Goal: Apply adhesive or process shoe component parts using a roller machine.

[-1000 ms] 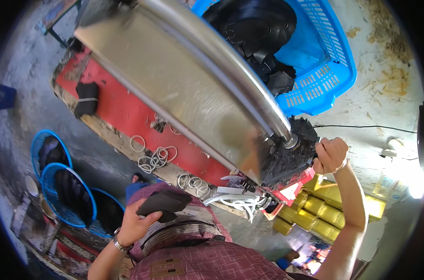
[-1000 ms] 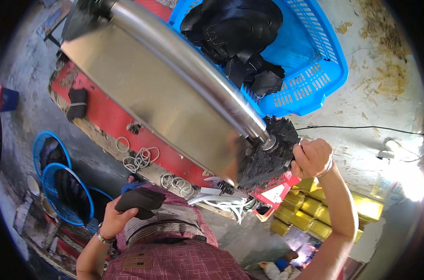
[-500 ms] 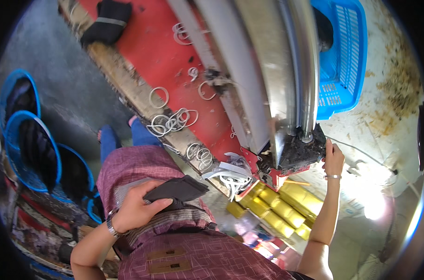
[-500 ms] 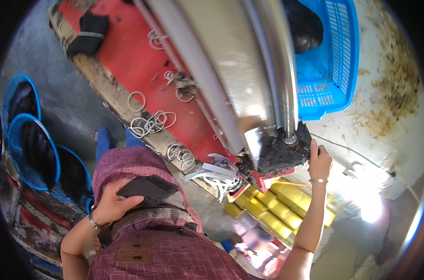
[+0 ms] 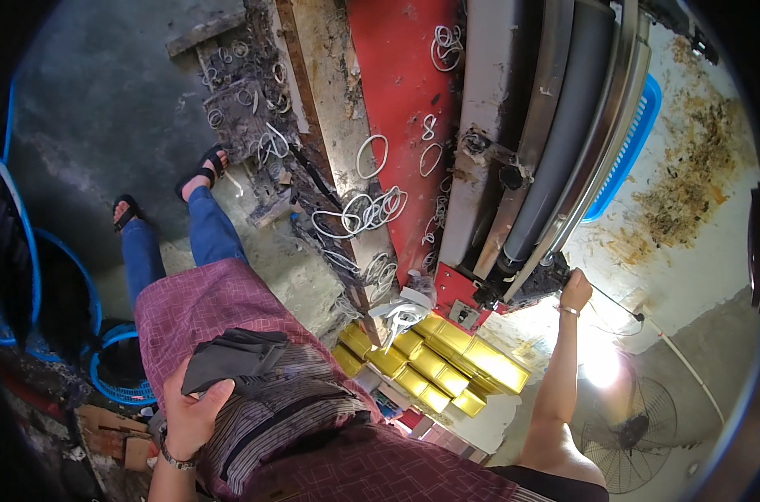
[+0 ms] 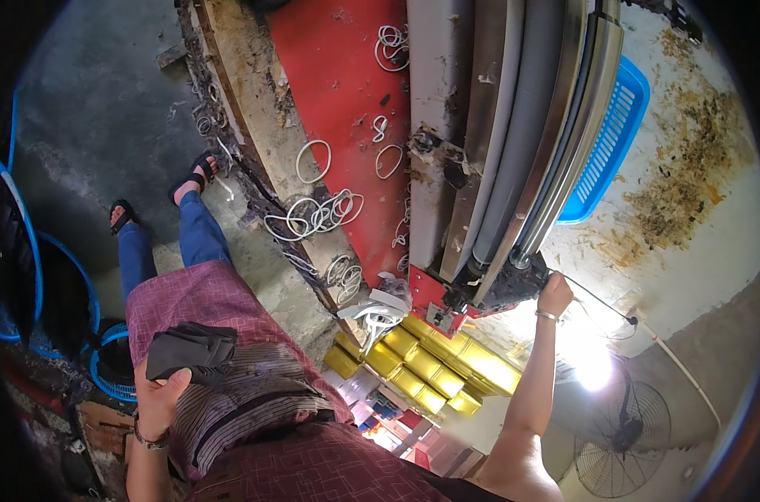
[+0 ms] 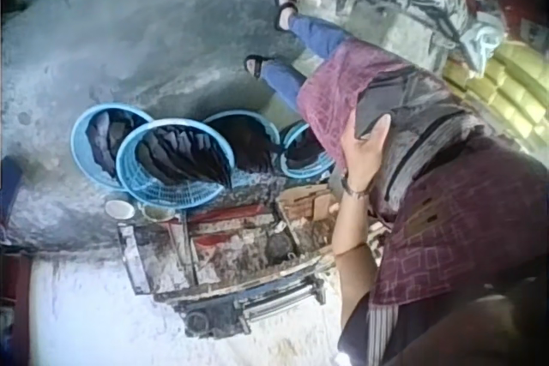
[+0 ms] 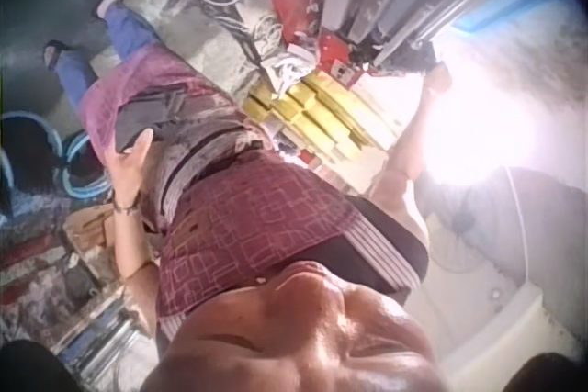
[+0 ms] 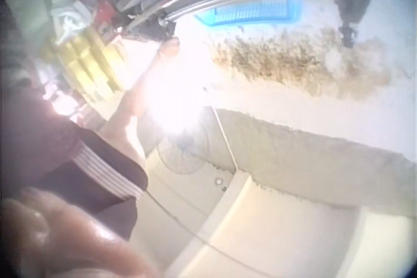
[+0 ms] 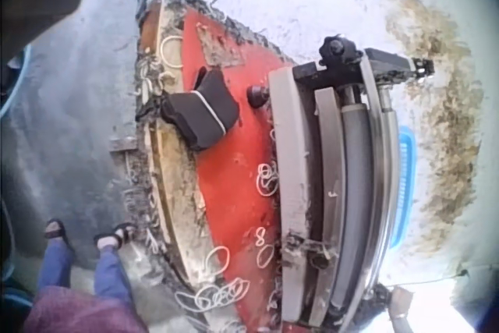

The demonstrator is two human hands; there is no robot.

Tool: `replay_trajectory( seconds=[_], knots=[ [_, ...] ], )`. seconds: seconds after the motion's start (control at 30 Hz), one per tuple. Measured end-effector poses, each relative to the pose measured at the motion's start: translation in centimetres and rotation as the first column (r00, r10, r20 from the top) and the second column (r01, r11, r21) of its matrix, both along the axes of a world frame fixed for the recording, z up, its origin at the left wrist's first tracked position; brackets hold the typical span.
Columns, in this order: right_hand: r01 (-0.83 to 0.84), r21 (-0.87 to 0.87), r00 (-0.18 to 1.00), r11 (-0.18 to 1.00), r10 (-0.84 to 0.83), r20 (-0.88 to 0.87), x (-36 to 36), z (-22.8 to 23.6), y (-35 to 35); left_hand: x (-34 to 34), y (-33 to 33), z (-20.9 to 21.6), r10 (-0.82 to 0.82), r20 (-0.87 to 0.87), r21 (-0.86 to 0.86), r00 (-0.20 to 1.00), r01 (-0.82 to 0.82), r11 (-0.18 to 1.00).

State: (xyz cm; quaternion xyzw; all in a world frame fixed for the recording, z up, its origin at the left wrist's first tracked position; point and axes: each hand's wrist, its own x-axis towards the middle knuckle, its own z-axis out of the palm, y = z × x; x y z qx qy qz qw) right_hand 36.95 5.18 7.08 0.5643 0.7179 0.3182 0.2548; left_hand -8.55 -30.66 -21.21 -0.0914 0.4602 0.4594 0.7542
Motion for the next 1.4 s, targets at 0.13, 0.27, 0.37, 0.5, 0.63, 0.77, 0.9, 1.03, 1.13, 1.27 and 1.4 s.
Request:
replay_trajectory(
  seconds=[0.13, 0.27, 0.37, 0.5, 0.63, 0.77, 0.9, 1.03, 1.13, 1.27, 1.4],
  knots=[
    [-0.178, -0.019, 0.956, 0.984, 0.168, -0.239, -0.8, -0.4, -0.8, -0.1, 0.0, -0.1, -0.032, -0.016, 0.073, 0.999, 0.034, 0.997],
    [-0.201, -0.072, 0.956, 0.977, 0.179, -0.233, -2.1, -0.4, -0.7, -0.7, -0.5, 0.3, -0.023, -0.035, 0.100, 0.999, 0.027, 0.995],
    [-0.120, -0.045, 0.981, 0.992, 0.112, -0.157, -2.0, -0.2, 0.8, -1.1, -0.9, 0.4, 0.038, -0.048, 0.138, 0.998, -0.031, 0.990],
    [0.611, 0.015, 0.781, 0.791, -0.600, -0.173, -2.1, 0.2, 2.0, -2.0, -2.8, -0.5, 0.081, -0.038, 0.058, 0.996, -0.079, 0.995],
    [-0.067, -0.094, 0.997, 0.993, 0.064, -0.036, -1.0, 0.2, -0.6, -2.1, -2.8, -0.7, 0.129, -0.050, 0.050, 0.990, -0.126, 0.991],
    [0.190, -0.033, 0.977, 0.981, -0.192, -0.088, -0.9, 0.3, 1.0, -2.1, -2.3, -0.3, 0.082, -0.064, 0.095, 0.995, -0.076, 0.993],
    [0.620, 0.017, 0.780, 0.785, -0.613, -0.127, -2.8, -0.8, 2.6, -2.2, -2.0, -0.2, 0.094, -0.056, 0.083, 0.994, -0.089, 0.993],
    [0.258, 0.118, 0.964, 0.959, -0.264, 0.036, -1.1, -0.4, 1.1, -2.4, -1.9, -0.1, 0.133, -0.031, 0.034, 0.991, -0.132, 0.991],
    [0.327, 0.125, 0.943, 0.937, -0.332, 0.016, 0.0, -0.1, 1.8, -2.5, -1.7, 0.2, 0.108, -0.080, 0.080, 0.991, -0.101, 0.992],
    [0.510, -0.017, 0.844, 0.860, -0.497, 0.200, -6.5, -1.3, 2.8, -2.3, -1.6, 1.0, 0.129, -0.071, 0.099, 0.989, -0.122, 0.988],
    [0.004, -0.275, 1.000, 0.961, -0.006, -0.006, -7.0, 2.9, 17.4, -2.7, -2.0, 1.8, 0.158, -0.090, 0.106, 0.983, -0.148, 0.983]
  ],
)
